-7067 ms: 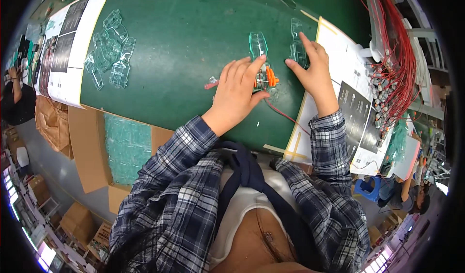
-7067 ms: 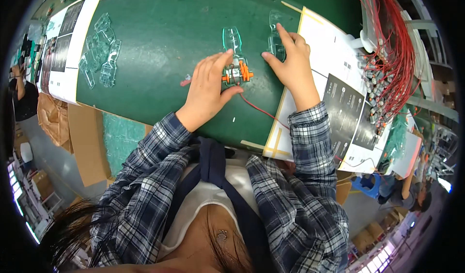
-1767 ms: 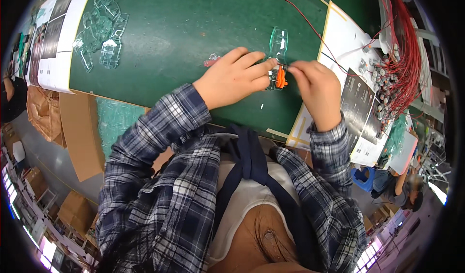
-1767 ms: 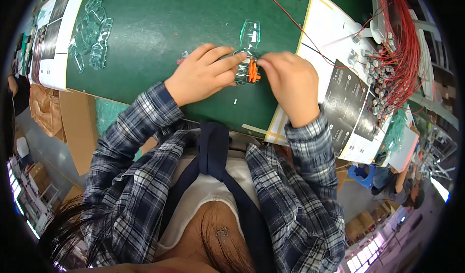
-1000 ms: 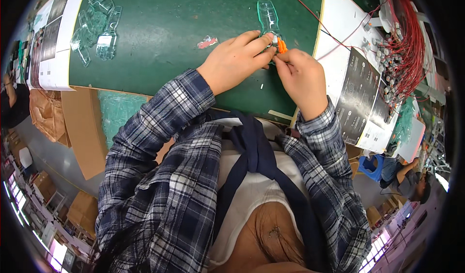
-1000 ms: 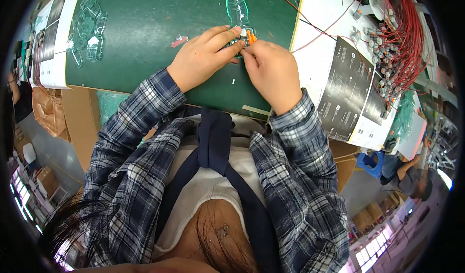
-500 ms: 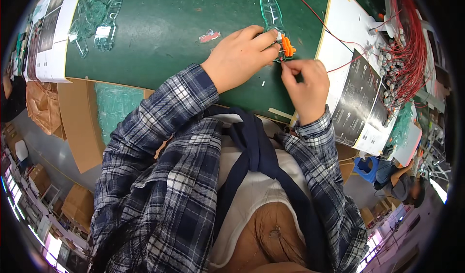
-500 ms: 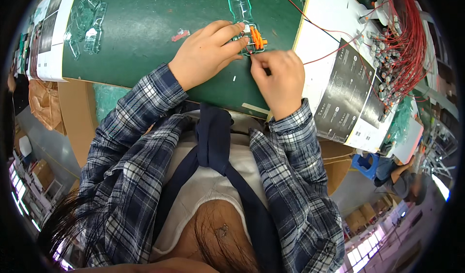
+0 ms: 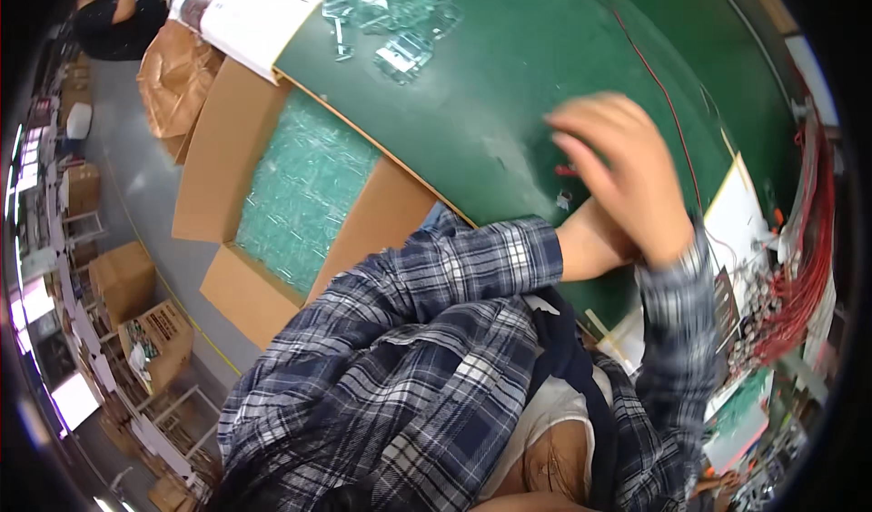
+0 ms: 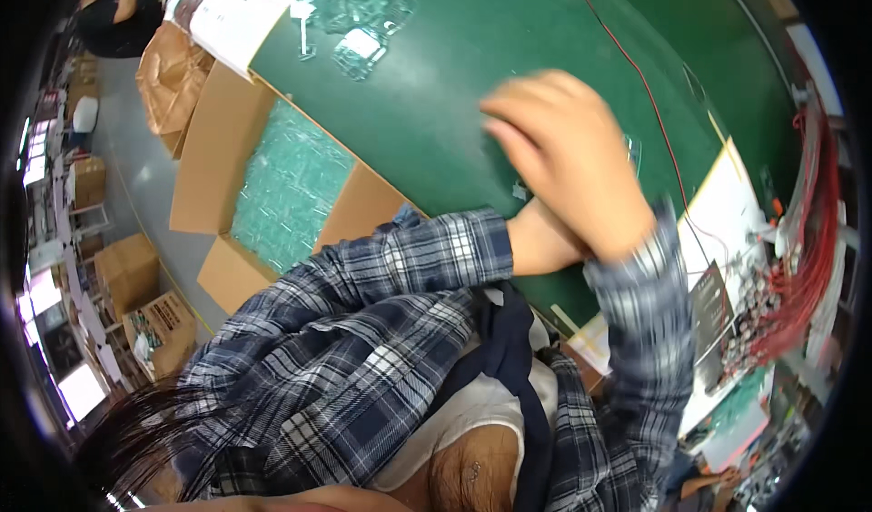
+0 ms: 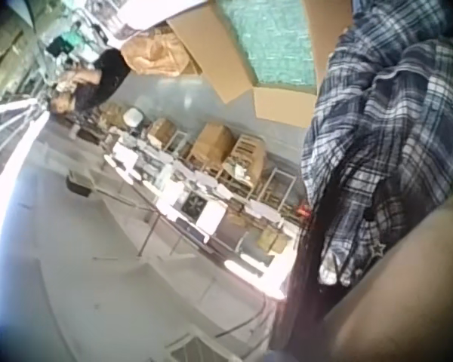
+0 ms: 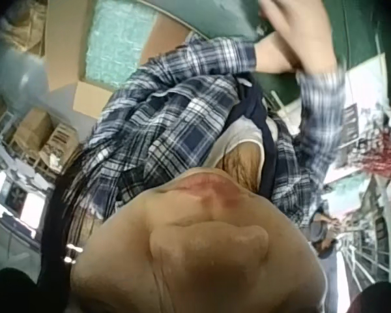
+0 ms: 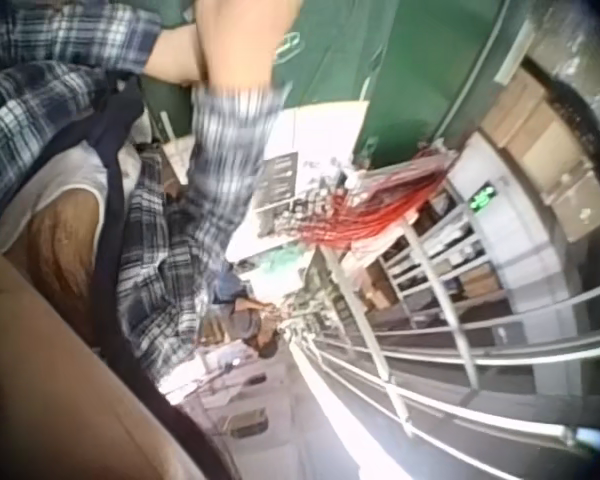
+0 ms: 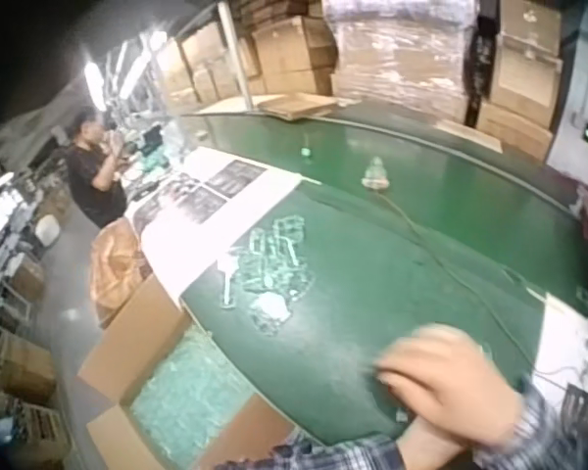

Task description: Assembling small electronic components by inserting wires into plastic housings and then packing the completed items into a shipping box.

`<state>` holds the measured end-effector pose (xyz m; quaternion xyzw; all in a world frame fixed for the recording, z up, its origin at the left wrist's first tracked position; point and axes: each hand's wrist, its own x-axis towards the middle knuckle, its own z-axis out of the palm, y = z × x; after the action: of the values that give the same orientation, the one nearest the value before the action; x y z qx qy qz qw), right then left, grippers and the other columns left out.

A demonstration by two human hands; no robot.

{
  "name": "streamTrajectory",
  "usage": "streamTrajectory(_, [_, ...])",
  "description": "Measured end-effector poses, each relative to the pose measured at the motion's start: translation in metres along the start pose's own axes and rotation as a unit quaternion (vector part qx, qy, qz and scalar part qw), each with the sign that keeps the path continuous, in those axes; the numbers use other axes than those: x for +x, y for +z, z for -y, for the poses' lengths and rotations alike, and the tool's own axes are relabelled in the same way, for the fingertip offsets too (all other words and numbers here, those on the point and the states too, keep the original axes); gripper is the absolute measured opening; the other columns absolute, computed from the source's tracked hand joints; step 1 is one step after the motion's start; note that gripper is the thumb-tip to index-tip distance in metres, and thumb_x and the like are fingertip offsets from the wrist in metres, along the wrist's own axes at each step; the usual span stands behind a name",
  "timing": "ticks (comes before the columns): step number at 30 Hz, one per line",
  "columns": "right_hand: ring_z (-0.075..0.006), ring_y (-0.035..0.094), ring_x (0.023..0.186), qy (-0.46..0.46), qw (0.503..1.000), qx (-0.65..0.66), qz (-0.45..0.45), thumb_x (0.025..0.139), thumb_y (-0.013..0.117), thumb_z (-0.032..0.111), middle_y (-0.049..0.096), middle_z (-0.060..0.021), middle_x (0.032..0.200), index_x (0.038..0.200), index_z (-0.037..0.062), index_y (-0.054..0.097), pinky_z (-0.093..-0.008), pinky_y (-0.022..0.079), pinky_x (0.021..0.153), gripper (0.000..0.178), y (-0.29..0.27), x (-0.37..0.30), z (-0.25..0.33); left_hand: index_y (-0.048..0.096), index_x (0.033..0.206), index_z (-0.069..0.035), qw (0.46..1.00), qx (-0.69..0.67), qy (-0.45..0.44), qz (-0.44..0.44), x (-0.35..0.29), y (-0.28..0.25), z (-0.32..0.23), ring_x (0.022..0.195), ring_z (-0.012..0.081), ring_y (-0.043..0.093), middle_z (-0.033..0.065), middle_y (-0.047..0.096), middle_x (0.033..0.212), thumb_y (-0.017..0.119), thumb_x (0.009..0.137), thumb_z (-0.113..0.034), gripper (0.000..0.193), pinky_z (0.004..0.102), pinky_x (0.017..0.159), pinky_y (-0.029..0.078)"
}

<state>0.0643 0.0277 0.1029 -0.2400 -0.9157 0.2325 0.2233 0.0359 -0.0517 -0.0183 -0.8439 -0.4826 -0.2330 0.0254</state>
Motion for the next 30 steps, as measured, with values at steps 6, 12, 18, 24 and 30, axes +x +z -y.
streamTrajectory(6, [-0.0265, 0.062, 0.086, -0.074, 0.992, -0.089, 0.042, 0.087, 0.064, 0.027, 0.062, -0.0062, 0.115, 0.116, 0.0122, 0.061, -0.036, 0.052, 0.076, 0.032, 0.108, 0.122, 0.001, 0.051, 0.134, -0.012, 0.903, -0.404, -0.028, -0.143, -0.026, 0.034, -0.012, 0.125, 0.0291, 0.047, 0.0118, 0.051, 0.138, 0.051, 0.093, -0.021, 0.042, 0.0424, 0.11, 0.034])
streamTrajectory(12, [-0.0285, 0.061, 0.099, -0.027, 0.96, -0.253, 0.115, 0.084, 0.068, 0.03, 0.053, -0.0091, 0.132, 0.121, 0.0166, 0.058, -0.0363, 0.05, 0.082, 0.041, 0.089, 0.072, -0.034, 0.051, 0.134, -0.012, 0.932, -0.333, -0.036, -0.137, 0.0, 0.015, -0.001, 0.124, 0.0295, 0.048, 0.0127, 0.051, 0.138, 0.049, 0.094, -0.019, 0.041, 0.0433, 0.108, 0.036])
streamTrajectory(18, [-0.0305, 0.055, 0.114, 0.126, 0.984, -0.114, -0.052, 0.076, 0.075, 0.021, 0.053, -0.0089, 0.135, 0.122, 0.0097, 0.059, -0.0377, 0.044, 0.096, 0.05, 0.026, -0.015, -0.108, 0.058, 0.095, -0.017, 0.99, -0.108, 0.016, -0.09, 0.001, -0.014, 0.002, 0.106, 0.0266, 0.055, 0.0043, 0.058, 0.119, 0.059, 0.083, -0.028, 0.017, 0.0451, 0.095, 0.042])
streamTrajectory(24, [-0.0299, 0.056, 0.115, 0.23, 0.964, -0.128, -0.046, 0.073, 0.077, 0.019, 0.058, -0.0101, 0.131, 0.125, 0.0053, 0.058, -0.0372, 0.043, 0.1, 0.057, -0.011, -0.05, -0.093, 0.058, 0.102, -0.015, 0.994, -0.086, 0.032, -0.058, 0.001, -0.02, 0.002, 0.108, 0.027, 0.053, 0.0058, 0.056, 0.122, 0.062, 0.081, -0.029, 0.025, 0.0464, 0.098, 0.04])
streamTrajectory(30, [-0.0279, 0.058, 0.111, 0.261, 0.92, -0.185, -0.227, 0.072, 0.078, 0.02, 0.063, -0.01, 0.125, 0.129, 0.0057, 0.058, -0.0359, 0.043, 0.098, 0.061, -0.032, -0.117, -0.095, 0.054, 0.121, -0.013, 0.99, -0.139, 0.011, -0.02, -0.005, -0.022, -0.001, 0.117, 0.0257, 0.051, 0.005, 0.054, 0.128, 0.071, 0.076, -0.028, 0.051, 0.0448, 0.104, 0.036])
